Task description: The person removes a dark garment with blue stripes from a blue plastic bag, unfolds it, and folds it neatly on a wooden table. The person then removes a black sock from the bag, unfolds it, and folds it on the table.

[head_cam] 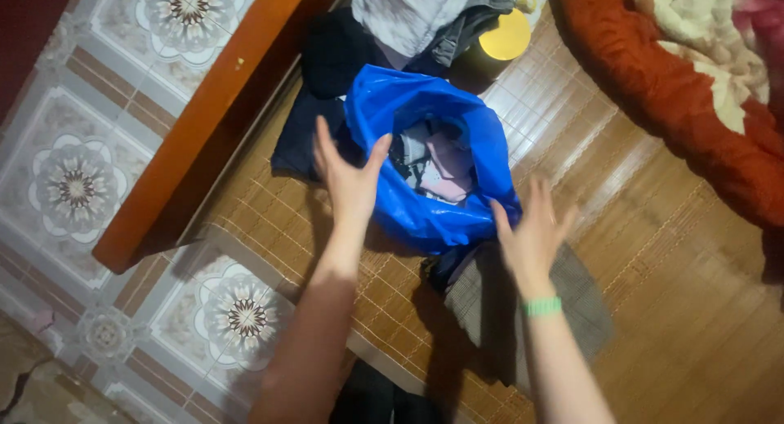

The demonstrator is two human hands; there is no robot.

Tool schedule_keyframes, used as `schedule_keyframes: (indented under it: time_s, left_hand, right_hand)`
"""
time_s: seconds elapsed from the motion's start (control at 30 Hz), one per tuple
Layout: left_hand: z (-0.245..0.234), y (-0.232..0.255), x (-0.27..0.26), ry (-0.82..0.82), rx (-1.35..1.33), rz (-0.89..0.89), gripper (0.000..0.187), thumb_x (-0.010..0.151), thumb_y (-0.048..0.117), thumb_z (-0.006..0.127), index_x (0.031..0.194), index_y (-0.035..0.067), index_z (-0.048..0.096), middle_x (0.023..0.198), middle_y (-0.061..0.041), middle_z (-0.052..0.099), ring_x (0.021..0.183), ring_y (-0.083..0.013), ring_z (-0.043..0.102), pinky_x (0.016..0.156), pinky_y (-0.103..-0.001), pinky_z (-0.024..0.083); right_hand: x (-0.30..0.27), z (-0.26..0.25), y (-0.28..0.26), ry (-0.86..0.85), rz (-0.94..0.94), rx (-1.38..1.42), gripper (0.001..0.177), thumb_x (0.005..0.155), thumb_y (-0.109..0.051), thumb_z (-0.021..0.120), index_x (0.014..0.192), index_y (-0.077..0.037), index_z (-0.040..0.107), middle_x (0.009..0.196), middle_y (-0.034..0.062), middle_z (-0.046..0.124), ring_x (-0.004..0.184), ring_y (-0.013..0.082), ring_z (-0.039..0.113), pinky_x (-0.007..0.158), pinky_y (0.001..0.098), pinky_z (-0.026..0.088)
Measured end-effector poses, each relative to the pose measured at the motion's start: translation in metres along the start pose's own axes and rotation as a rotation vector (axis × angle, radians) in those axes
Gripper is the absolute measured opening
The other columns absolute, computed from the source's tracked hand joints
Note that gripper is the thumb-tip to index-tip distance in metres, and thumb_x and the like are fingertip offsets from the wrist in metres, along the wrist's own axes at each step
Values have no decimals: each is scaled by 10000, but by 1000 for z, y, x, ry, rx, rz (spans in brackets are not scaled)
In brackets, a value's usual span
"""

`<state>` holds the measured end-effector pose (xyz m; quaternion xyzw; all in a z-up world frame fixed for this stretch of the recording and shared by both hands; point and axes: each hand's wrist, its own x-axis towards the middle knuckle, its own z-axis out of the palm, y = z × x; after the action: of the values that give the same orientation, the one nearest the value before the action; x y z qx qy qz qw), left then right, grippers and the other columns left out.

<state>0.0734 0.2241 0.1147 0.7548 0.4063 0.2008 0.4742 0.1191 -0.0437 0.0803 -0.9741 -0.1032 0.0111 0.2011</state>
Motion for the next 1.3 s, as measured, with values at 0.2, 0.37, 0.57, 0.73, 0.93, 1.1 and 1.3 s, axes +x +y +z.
schedule_keyframes:
  time_s: [0.2, 0.37, 0.57, 0.73, 0.93, 1.1, 1.3]
  left_hand:
    - [5, -42, 6, -236, -148, -134, 712, 778, 47, 667, 1468, 26, 492, 1035, -210, 761, 974, -363, 748, 808, -453, 593]
    - [-84, -29, -12, -111, -249, -56, 377, 839, -60, 581, 1164, 46, 740, 1063, -177, 745, 1034, -257, 688, 942, -416, 539]
    - [-198, -44, 16, -83, 23, 276, 220, 917, 24, 587, 906, 130, 781, 924, -54, 695, 885, -250, 685, 894, -361, 517]
    - [-198, -37, 13, -433, 83, 348, 190, 927, 126, 584, 857, 159, 757, 1239, -59, 637, 1151, -289, 626, 1071, -345, 440]
    - [-155, -170, -8, -1008, 549, 427, 292, 915, 170, 525, 1161, 110, 669, 1092, -158, 558, 1049, -336, 513, 1052, -502, 393]
    - [-122, -245, -22, -896, 463, 445, 503, 867, 323, 646, 1303, 74, 627, 1355, -231, 593, 1237, -438, 480, 1147, -498, 275]
    - [-124, -219, -35, -832, 484, 360, 512, 828, 244, 691, 1305, 65, 635, 1369, -214, 600, 1249, -460, 480, 1113, -503, 324]
  right_hand:
    - [48, 80, 39, -260, -65, -498, 290, 961, -236, 563, 1026, -35, 762, 914, 186, 773, 963, 378, 771, 1094, 738, 242]
    - [31, 21, -29, -373, 47, -156, 322, 873, -319, 744, 1022, -34, 766, 867, 236, 751, 930, 439, 739, 833, 584, 549]
    - [-70, -17, -194, -530, 105, 155, 283, 890, -349, 705, 1049, -118, 742, 888, 192, 760, 925, 422, 735, 767, 553, 582]
    - [-140, 50, -262, -656, 130, 367, 250, 926, -190, 654, 1129, -45, 673, 970, 238, 732, 972, 449, 714, 786, 554, 573]
    - [-143, 98, -232, -952, 167, 632, 460, 877, -81, 566, 1336, -69, 554, 1277, 158, 673, 1092, 309, 686, 941, 439, 551]
    - [-42, 85, -195, -671, 543, 510, 155, 950, 46, 563, 987, 42, 714, 886, 182, 765, 787, 254, 768, 756, 322, 665]
    - [51, 199, -174, -470, 766, 1190, 468, 980, -69, 563, 1424, 58, 489, 1240, 200, 654, 932, 238, 704, 823, 277, 557]
